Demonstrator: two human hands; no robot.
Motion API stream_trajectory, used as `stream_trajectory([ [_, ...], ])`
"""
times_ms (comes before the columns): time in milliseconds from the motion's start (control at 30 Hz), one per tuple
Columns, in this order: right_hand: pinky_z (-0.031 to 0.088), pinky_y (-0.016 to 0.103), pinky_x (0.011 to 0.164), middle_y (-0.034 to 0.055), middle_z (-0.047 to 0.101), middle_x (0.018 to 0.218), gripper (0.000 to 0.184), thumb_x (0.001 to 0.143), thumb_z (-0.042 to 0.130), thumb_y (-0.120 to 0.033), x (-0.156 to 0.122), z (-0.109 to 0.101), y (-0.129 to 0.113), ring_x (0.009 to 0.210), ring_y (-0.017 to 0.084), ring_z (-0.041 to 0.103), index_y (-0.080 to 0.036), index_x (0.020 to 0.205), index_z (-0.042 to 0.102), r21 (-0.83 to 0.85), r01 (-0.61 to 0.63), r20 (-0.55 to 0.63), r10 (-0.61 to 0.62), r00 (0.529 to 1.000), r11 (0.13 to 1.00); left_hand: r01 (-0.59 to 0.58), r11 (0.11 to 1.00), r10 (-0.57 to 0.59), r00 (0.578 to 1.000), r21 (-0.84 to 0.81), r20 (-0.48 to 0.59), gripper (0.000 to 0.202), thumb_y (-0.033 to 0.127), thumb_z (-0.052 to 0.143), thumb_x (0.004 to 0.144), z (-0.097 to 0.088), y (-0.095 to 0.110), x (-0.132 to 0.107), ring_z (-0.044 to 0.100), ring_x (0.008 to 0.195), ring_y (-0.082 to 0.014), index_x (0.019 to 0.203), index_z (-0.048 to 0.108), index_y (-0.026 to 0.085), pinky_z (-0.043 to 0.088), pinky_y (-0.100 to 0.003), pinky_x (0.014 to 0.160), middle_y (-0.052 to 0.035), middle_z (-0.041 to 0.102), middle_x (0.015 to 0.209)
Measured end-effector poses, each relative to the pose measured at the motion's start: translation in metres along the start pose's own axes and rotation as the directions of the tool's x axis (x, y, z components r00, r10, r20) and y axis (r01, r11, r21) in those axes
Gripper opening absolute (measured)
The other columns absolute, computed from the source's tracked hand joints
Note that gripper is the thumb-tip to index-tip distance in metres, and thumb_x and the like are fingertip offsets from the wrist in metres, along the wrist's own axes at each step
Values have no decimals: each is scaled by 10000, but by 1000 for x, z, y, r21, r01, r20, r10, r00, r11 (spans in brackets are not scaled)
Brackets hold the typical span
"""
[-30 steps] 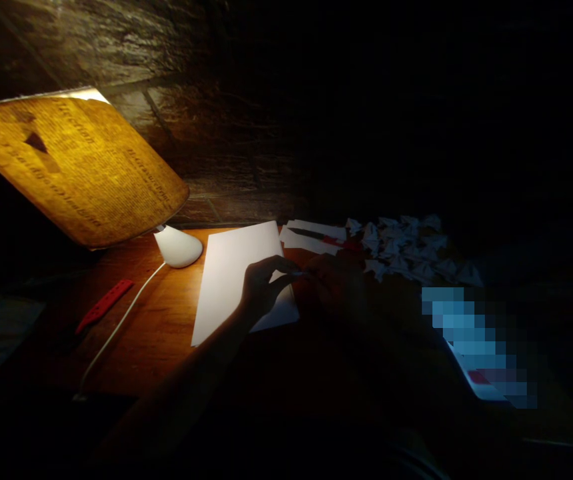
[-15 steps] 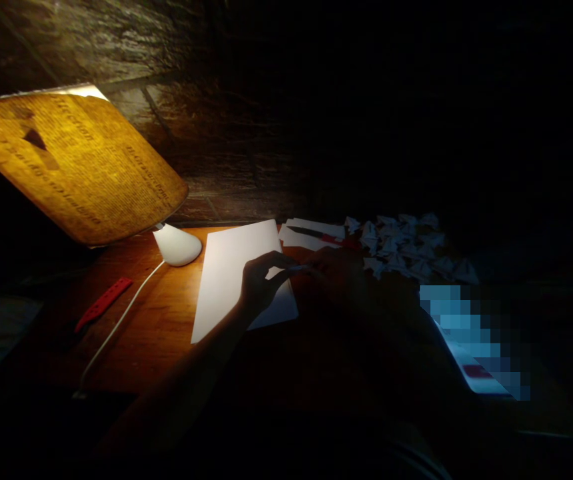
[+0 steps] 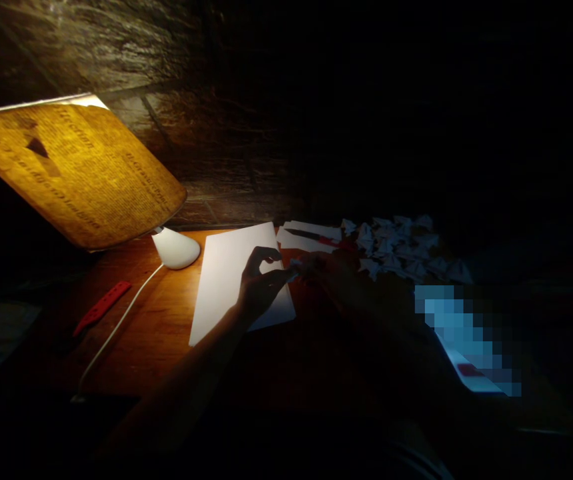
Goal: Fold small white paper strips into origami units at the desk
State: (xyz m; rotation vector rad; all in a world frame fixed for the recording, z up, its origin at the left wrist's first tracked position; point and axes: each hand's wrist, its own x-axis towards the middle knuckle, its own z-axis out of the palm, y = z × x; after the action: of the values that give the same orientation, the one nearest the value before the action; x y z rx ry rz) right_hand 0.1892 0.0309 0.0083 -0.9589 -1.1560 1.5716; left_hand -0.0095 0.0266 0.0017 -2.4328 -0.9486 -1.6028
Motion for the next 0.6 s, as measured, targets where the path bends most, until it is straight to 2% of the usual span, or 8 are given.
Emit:
stream_trajectory([
  [67, 524, 295, 667, -11, 715, 746, 519, 568, 983, -474, 1, 0, -2, 697, 150, 654, -213, 931, 718, 43, 41, -45, -39, 998, 998, 43, 999, -42, 999, -22, 12, 112, 173, 762, 941, 2, 0, 0, 622, 993, -173, 953, 801, 278, 552, -315, 806, -42, 645, 1096],
  [167, 538, 317, 713, -44, 681, 701, 562, 547, 982, -439, 4, -2, -2, 695, 150, 655, -221, 975, 690, 69, 89, -97, -82, 992, 994, 217, 961, -226, 974, -174, -32, 149, 239, 697, 980, 4, 0, 0, 642, 942, -178, 1116, 757, 232, 561, -319, 785, -63, 651, 1078],
  [233, 555, 339, 745, -46, 685, 694, 567, 540, 977, -432, 5, -3, -2, 707, 163, 672, -226, 974, 676, 56, 89, -105, -83, 991, 994, 353, 863, -384, 923, -363, -14, 198, 351, 677, 992, 6, 1, 0, 656, 869, -177, 1098, 732, 193, 560, -312, 757, -66, 670, 1004],
  [333, 568, 355, 754, -25, 716, 733, 534, 541, 967, -420, 5, -2, 0, 738, 187, 700, -231, 940, 666, -4, 77, -77, -77, 994, 997, 522, 665, -536, 832, -534, 146, 335, 503, 694, 966, 6, 3, 3, 663, 766, -173, 949, 728, 170, 543, -296, 711, -52, 692, 846],
  [400, 572, 357, 760, 1, 742, 802, 511, 538, 964, -408, 5, -1, 3, 777, 200, 712, -225, 915, 671, -64, 94, -50, -97, 994, 994, 609, 597, -575, 779, -522, 251, 374, 535, 770, 900, 7, 5, 5, 657, 717, -166, 883, 728, 163, 520, -277, 663, -46, 703, 784],
  [467, 573, 359, 777, 19, 754, 861, 492, 556, 955, -409, 5, 0, 7, 814, 206, 714, -220, 918, 681, -121, 125, -40, -131, 991, 985, 666, 572, -599, 738, -479, 311, 371, 513, 828, 849, 7, 7, 7, 645, 679, -153, 814, 724, 159, 495, -259, 627, -36, 700, 733],
  [533, 574, 365, 806, 26, 756, 892, 464, 594, 935, -413, 6, 1, 11, 847, 211, 713, -220, 932, 683, -152, 160, -48, -169, 984, 975, 693, 556, -629, 712, -460, 312, 350, 477, 843, 836, 7, 8, 8, 636, 659, -142, 759, 720, 158, 486, -249, 622, -27, 692, 696],
  [600, 571, 371, 835, 29, 760, 907, 432, 610, 922, -405, 8, 1, 15, 871, 216, 712, -223, 920, 682, -173, 189, -58, -201, 978, 967, 697, 543, -670, 696, -469, 259, 314, 440, 850, 828, 7, 7, 8, 639, 660, -136, 754, 729, 159, 493, -247, 636, -23, 698, 695],
])
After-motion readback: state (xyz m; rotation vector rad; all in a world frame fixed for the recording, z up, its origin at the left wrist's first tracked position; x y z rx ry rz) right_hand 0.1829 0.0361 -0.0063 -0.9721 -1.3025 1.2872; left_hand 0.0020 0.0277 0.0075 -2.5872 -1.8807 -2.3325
